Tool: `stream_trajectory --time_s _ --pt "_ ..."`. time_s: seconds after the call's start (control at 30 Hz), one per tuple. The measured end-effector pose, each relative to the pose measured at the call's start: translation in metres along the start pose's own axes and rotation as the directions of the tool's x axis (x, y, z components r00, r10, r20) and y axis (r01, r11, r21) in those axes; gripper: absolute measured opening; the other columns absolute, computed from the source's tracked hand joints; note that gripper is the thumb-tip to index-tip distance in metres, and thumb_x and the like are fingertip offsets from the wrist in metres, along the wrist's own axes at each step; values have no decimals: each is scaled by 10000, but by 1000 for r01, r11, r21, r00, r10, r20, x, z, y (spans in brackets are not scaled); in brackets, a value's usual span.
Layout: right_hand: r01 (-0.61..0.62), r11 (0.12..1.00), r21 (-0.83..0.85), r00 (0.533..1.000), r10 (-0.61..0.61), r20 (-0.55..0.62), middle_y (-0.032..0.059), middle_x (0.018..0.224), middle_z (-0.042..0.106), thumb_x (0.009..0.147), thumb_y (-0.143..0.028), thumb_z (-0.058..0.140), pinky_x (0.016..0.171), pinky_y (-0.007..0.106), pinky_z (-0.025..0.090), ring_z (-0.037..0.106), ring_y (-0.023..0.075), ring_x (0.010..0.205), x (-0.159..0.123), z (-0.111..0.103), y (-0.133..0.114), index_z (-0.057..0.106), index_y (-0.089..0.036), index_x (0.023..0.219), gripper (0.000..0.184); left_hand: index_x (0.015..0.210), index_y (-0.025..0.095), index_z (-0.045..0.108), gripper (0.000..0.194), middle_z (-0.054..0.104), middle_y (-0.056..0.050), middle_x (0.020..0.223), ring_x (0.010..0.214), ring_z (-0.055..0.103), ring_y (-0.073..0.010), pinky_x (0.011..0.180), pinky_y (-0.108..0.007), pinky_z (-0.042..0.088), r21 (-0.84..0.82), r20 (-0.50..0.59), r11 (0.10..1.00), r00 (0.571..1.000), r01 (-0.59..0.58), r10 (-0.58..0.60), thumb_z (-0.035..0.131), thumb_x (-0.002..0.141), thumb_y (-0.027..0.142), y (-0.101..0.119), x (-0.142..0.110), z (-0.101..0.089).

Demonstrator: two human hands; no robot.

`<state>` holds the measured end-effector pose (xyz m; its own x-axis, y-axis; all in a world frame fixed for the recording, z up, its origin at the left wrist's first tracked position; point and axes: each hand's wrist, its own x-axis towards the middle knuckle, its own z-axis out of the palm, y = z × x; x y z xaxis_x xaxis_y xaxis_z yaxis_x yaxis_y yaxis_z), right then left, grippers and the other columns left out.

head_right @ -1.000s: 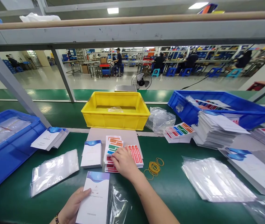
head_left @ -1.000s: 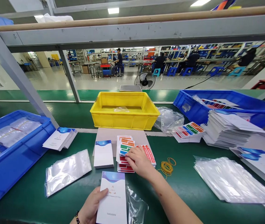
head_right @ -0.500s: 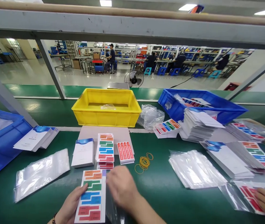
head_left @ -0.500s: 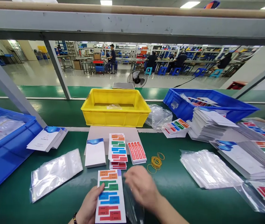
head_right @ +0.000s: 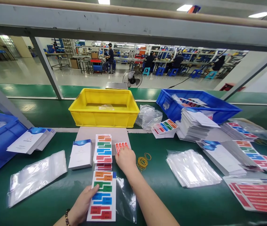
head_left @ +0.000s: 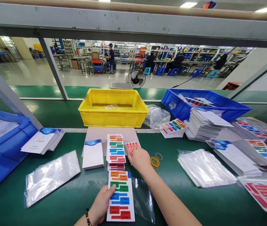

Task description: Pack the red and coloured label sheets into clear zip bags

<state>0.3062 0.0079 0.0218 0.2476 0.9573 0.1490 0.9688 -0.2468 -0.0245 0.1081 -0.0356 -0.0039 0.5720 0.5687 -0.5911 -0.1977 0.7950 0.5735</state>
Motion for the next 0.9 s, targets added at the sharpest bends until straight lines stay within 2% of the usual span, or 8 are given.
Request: stream_trajectory --time_s 0.27,0.4,0.5,0.63,0.7,0.73,0.77,0.9 --pt "15 1000 -2 999 -15 44 152 748 671 806 -285 492 567 293 437 645 239 641 2 -3 5 680 -99 743 272 807 98 616 279 745 -106 709 649 703 -243 648 -350 571 18 -54 999 997 50 -49 681 707 350 4 -5 -1" --pt "73 996 41 997 -72 -41 130 723 659 723 -117 494 542 285 436 622 217 599 -5 3 11 656 -95 771 170 806 95 618 228 742 -106 692 637 703 -240 618 -334 572 13 -70 998 996 56 -55 649 743 312 8 -8 2" --pt "177 979 97 971 -158 -177 87 774 660 663 -41 494 635 282 467 615 199 695 -12 11 23 645 -129 798 221 810 88 623 207 739 -111 681 624 702 -233 603 -319 568 0 -84 997 994 73 -73 589 792 292 16 -14 8" --pt "223 963 149 892 -140 -431 63 837 645 780 -79 437 857 398 430 591 190 794 -32 6 41 635 -167 854 229 837 91 628 275 739 -111 692 640 701 -234 624 -336 562 -73 -107 994 990 87 -94 483 852 324 20 -17 10" --pt "261 949 175 807 -114 -579 62 835 620 809 -80 434 879 450 402 568 201 827 -51 -8 40 620 -178 900 229 849 103 631 277 740 -102 695 652 700 -240 651 -359 557 -94 -118 991 987 96 -107 488 844 339 17 -13 7" --pt "343 920 190 720 -128 -682 58 803 606 788 -62 473 848 445 416 554 209 832 -62 -16 36 618 -178 918 227 850 108 633 270 740 -96 696 658 699 -244 666 -371 552 -99 -114 991 988 91 -102 510 828 348 14 -11 5" --pt "435 879 197 661 -162 -733 56 793 593 761 -43 510 814 432 428 539 218 847 -73 -23 29 612 -180 953 257 843 112 637 271 739 -92 695 662 697 -248 683 -383 546 -100 -109 992 991 73 -84 540 805 362 10 -8 3" --pt "681 705 198 619 -410 -670 68 709 594 769 -74 502 714 395 431 520 208 754 -110 -31 -16 620 -105 947 215 705 135 637 297 731 -62 673 702 680 -257 747 -396 509 -60 -95 995 993 -76 70 650 685 431 0 0 -3"
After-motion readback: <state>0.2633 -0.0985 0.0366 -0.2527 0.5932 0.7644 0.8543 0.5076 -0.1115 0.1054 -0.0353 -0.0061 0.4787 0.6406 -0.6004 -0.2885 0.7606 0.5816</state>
